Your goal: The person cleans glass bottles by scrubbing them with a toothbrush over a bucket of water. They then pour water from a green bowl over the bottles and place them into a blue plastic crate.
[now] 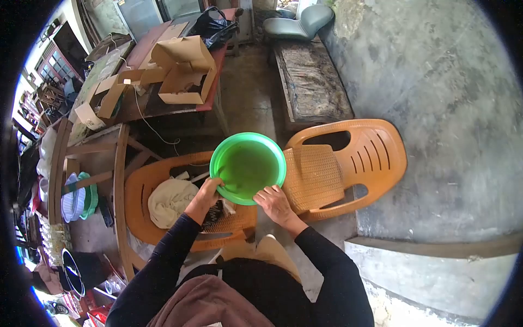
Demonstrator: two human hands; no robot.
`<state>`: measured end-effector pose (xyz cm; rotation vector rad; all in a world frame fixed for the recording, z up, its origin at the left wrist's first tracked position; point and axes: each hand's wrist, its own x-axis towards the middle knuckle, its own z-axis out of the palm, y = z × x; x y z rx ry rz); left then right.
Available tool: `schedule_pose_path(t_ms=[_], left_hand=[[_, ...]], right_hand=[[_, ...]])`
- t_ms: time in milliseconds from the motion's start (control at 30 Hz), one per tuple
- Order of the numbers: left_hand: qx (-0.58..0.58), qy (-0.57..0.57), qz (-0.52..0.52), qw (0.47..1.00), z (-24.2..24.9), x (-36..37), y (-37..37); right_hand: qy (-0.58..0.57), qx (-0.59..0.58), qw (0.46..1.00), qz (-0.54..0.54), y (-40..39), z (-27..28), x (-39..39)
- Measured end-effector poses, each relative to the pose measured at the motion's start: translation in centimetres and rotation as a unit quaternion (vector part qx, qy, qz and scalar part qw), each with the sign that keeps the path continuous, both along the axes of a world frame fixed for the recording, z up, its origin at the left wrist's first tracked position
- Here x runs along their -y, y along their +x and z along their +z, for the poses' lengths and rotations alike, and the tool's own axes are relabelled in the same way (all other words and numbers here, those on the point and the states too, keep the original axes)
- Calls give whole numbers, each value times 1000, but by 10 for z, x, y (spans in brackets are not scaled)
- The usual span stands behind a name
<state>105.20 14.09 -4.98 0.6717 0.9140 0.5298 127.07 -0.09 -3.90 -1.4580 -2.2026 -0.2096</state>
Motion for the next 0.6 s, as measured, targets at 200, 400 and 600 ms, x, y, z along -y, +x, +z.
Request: schedule_pose_path(t_ms=[200,400,600], left_hand=[[-64,-23,0,998,-61,-82,20],[-108,-48,11,993,-148,-152,42],[-189,-82,-20,978,-227,-221,87]], right_hand=[[-33,-1,999,-26,7,-64,-75],[-101,-50,993,-23,27,-151,-142],[-138,-68,987,-45,61,-250,-204]])
